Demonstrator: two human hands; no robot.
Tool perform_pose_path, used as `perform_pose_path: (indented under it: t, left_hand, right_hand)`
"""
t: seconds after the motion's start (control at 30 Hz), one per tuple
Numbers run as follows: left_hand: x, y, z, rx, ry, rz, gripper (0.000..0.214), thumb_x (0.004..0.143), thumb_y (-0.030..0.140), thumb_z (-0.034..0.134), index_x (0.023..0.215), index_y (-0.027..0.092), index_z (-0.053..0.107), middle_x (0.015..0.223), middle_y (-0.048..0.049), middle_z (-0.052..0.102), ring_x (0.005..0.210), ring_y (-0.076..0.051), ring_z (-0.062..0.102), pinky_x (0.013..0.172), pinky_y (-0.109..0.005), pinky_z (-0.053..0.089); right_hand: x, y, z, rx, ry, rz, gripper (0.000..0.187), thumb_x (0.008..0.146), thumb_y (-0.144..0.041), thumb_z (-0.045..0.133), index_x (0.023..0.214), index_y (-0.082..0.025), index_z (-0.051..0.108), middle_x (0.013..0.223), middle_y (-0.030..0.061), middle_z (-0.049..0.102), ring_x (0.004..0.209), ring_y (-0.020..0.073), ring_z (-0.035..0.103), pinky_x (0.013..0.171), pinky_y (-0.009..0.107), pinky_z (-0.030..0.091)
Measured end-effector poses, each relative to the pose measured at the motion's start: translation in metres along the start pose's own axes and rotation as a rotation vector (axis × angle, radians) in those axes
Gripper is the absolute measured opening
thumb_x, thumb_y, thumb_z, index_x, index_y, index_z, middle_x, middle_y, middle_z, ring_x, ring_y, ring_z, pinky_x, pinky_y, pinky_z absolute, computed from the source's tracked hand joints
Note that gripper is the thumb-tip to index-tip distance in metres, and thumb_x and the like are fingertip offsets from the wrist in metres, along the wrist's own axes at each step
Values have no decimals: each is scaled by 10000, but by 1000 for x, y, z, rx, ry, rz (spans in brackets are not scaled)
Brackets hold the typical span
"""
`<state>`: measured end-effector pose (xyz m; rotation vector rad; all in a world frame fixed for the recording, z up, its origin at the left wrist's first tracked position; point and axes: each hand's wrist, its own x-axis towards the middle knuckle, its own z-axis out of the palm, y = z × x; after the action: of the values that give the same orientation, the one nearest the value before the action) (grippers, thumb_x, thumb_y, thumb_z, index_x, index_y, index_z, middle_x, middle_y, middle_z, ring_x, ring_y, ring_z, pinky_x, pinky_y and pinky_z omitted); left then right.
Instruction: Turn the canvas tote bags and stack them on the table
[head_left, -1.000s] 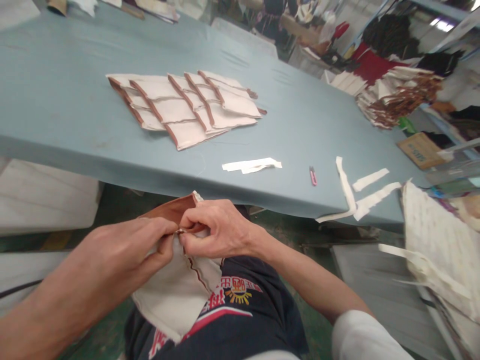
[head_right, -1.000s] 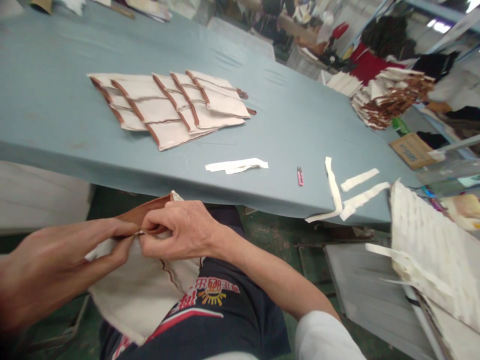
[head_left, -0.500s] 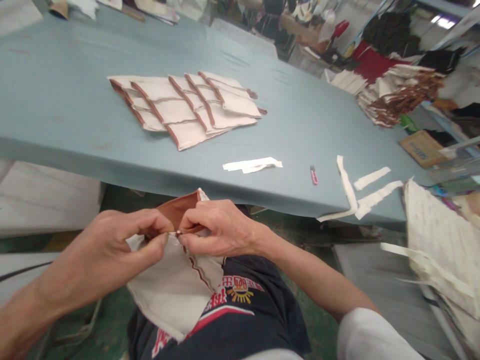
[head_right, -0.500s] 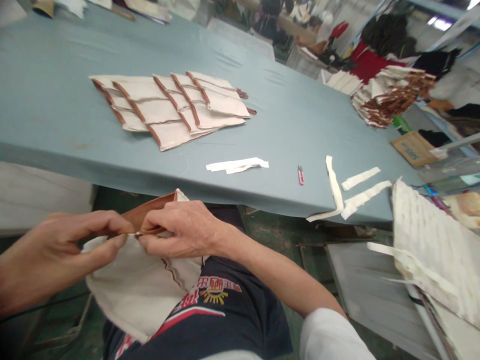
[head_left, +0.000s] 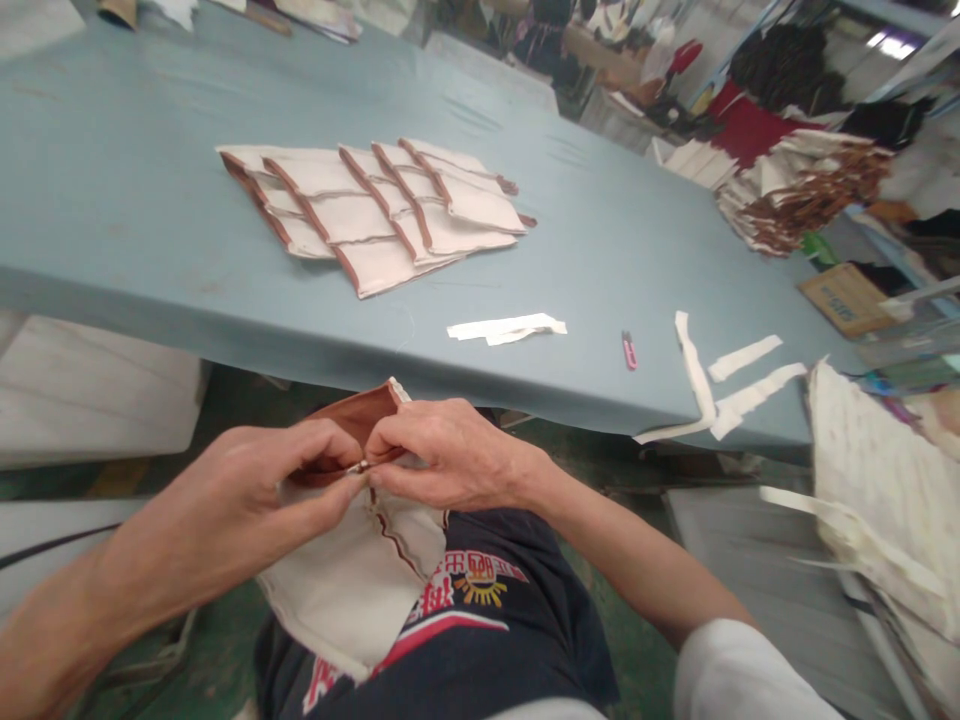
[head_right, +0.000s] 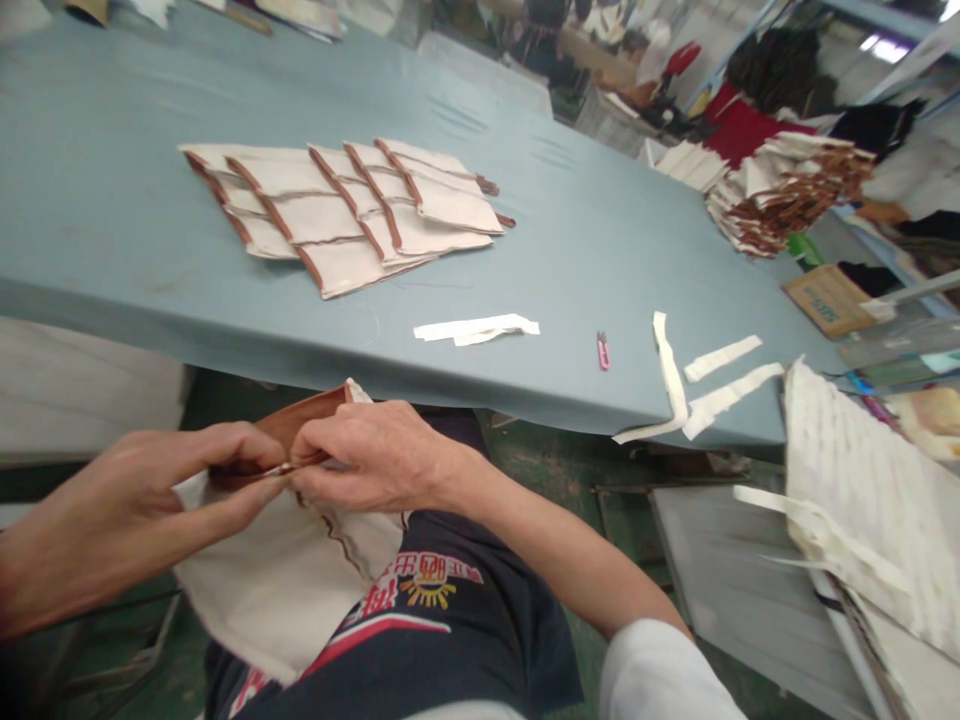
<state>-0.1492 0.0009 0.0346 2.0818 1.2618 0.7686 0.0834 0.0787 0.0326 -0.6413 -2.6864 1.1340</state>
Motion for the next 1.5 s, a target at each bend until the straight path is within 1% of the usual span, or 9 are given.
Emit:
perform_pose_path:
  t: [0.2, 0.37, 0.47, 0.7, 1.0, 1.23, 1.37, 1.43, 1.5]
  left_hand:
    - [0, -4, 0, 4, 0, 19, 172, 990, 281, 638, 861, 262, 750, 620, 128, 682, 495, -58, 566, 534, -100, 422]
    - [8, 2, -6, 14, -67, 32, 255, 998, 287, 594, 806, 264, 761, 560, 137, 669, 442, -49, 575, 472, -97, 397]
    - [11, 7, -5, 47, -9, 51, 268, 978, 275, 563, 765, 255, 725, 563, 129, 660, 438, -48, 557, 468, -105, 387]
    - [3, 5, 3, 106, 69, 65, 235, 1007, 278, 554, 857, 252, 733, 636, 118, 667, 500, -56, 551, 532, -127, 394]
    - [-1, 3, 5, 181, 100, 136, 189, 1049, 223, 553, 951, 274, 707, 736, 114, 705, 500, -66, 558, 659, -144, 481]
    - [-5, 0, 4, 250, 67, 181, 183, 1092, 217, 522, 1086, 305, 682, 877, 70, 757, 646, -107, 692, 688, -183, 524]
    - [-9, 0, -1, 240, 15, 227, 278, 1100, 221, 470, 996, 329, 703, 842, 42, 752, 719, -160, 743, 657, -234, 558]
    - [-16, -2, -4, 198, -24, 247, 361, 1093, 200, 450, 1098, 367, 770, 940, 32, 806, 814, -175, 788, 711, -233, 620]
    - [-24, -5, -6, 185, -26, 248, 529, 1102, 179, 456, 1449, 463, 736, 1176, 41, 856, 989, -180, 831, 894, -238, 678]
  right_hand:
    - [3, -14, -10, -112, -97, 65, 130, 1077, -243, 625, 1021, -182, 726, 963, 63, 755, 908, 218, 651, 730, 330, 325]
    - [3, -22, -10, -92, -98, 103, 118, 1055, -236, 624, 974, -201, 703, 940, 47, 736, 869, 214, 625, 692, 333, 289]
    - [2, -21, -9, -78, -45, 107, 126, 1035, -235, 633, 917, -210, 669, 890, 28, 699, 839, 204, 595, 695, 330, 286]
    - [1, -9, -6, 120, 54, 84, 85, 985, -227, 670, 910, -212, 632, 906, -9, 686, 842, 164, 566, 764, 296, 359]
    - [-3, -5, -3, 182, 51, 106, 38, 979, -239, 679, 965, -204, 685, 958, 18, 747, 895, 185, 633, 811, 307, 406]
    - [-3, -4, -3, 346, 82, 100, 75, 950, -255, 664, 909, -192, 662, 856, -17, 699, 796, 142, 590, 773, 280, 413]
    - [-4, -2, -2, 578, 90, 128, 69, 907, -262, 650, 882, -200, 636, 817, -40, 643, 777, 131, 566, 770, 267, 441]
    - [-4, -1, 0, 697, 80, 150, 82, 894, -277, 662, 880, -199, 640, 811, -42, 630, 771, 128, 556, 763, 264, 457]
    - [-4, -1, 2, 809, 48, 177, 97, 882, -285, 683, 880, -195, 646, 809, -43, 627, 754, 123, 547, 746, 263, 466]
